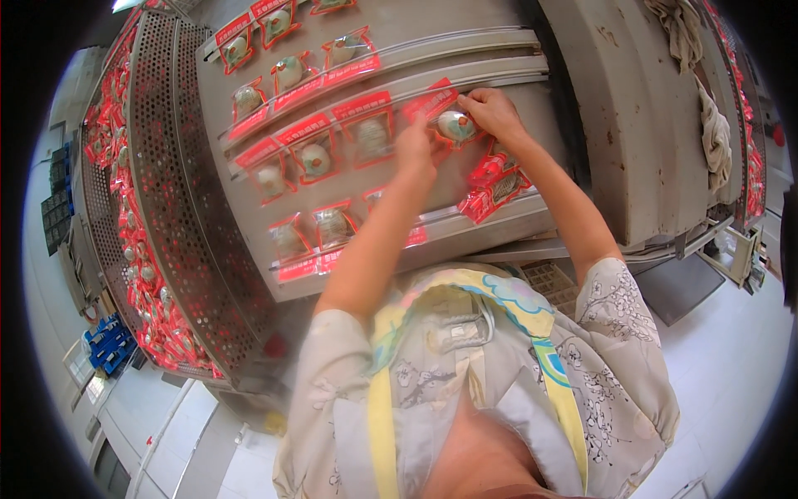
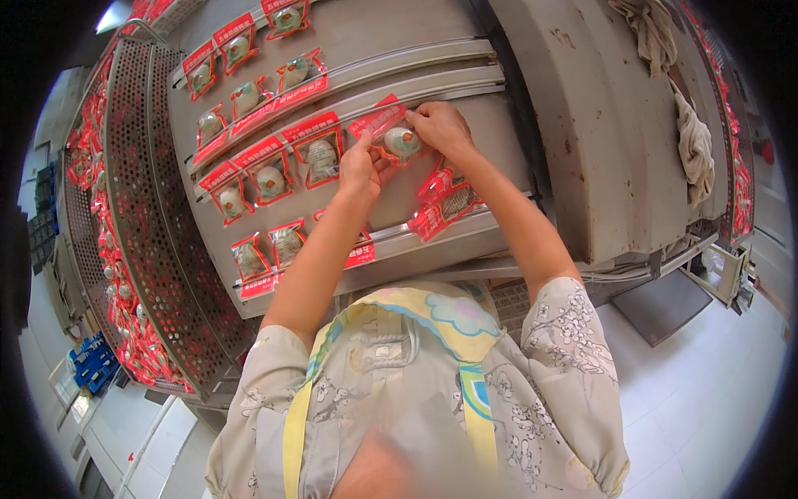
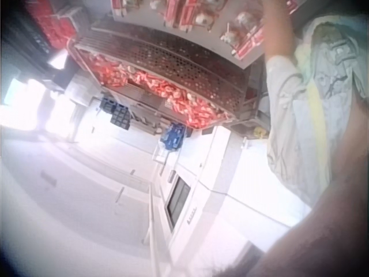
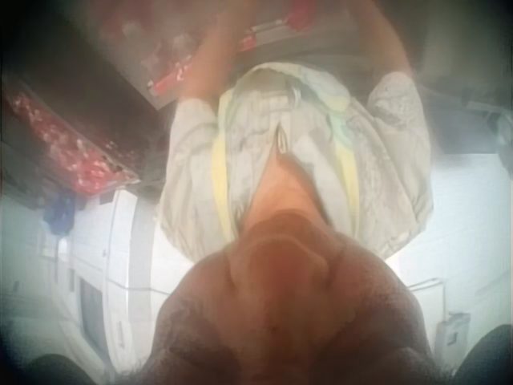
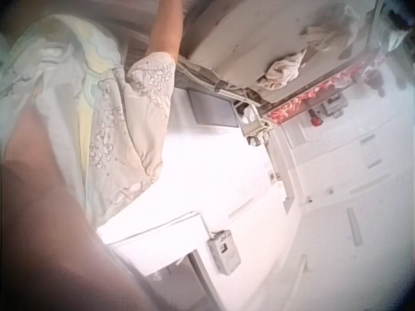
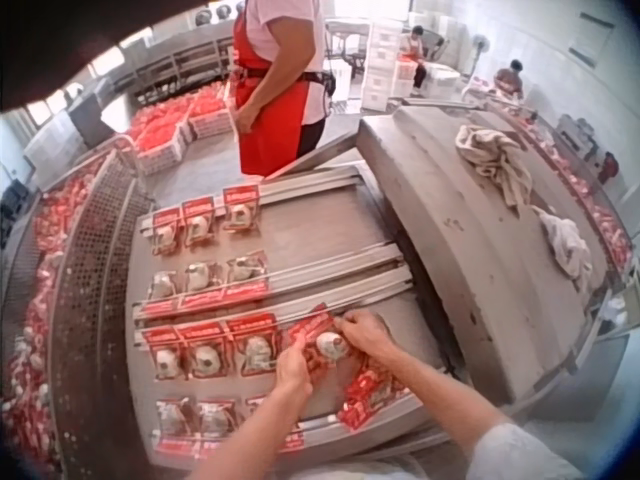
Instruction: The person places individually wrapped preserved eggs into a plastic tray on a sealing machine, moves finished packages into a white basket, and cleans the machine surface using a cloth and a scraper.
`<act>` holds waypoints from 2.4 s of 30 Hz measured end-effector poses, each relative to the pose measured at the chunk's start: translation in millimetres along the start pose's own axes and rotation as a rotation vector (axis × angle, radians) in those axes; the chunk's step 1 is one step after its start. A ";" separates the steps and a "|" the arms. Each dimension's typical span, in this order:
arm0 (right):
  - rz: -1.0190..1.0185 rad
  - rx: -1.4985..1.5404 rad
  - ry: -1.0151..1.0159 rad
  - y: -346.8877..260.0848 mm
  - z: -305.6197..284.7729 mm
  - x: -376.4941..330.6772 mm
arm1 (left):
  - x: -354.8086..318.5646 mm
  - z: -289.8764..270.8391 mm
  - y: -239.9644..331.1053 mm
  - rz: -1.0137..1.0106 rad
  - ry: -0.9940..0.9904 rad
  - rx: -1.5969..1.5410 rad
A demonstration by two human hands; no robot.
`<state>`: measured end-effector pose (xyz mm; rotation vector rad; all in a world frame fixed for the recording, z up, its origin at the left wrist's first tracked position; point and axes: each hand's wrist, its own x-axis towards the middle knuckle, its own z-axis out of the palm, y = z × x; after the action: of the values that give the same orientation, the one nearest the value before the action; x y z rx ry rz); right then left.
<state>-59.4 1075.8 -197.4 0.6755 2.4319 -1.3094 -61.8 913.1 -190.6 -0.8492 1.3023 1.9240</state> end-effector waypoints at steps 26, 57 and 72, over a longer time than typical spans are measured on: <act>-0.419 -0.384 0.413 -45.7 -16.3 0.5 | -20.1 2.8 3.5 1.556 -0.020 1.339; -0.152 0.684 0.219 44.2 -58.1 -51.6 | 3.2 60.3 -31.4 0.762 -0.241 0.722; -0.093 0.124 0.337 61.8 -52.4 3.3 | -1.9 81.3 -22.4 -0.130 -0.013 0.058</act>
<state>-31.3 1150.0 -213.9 0.8896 2.6893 -1.4979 -54.9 996.0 -176.7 -0.8693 1.2568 1.7798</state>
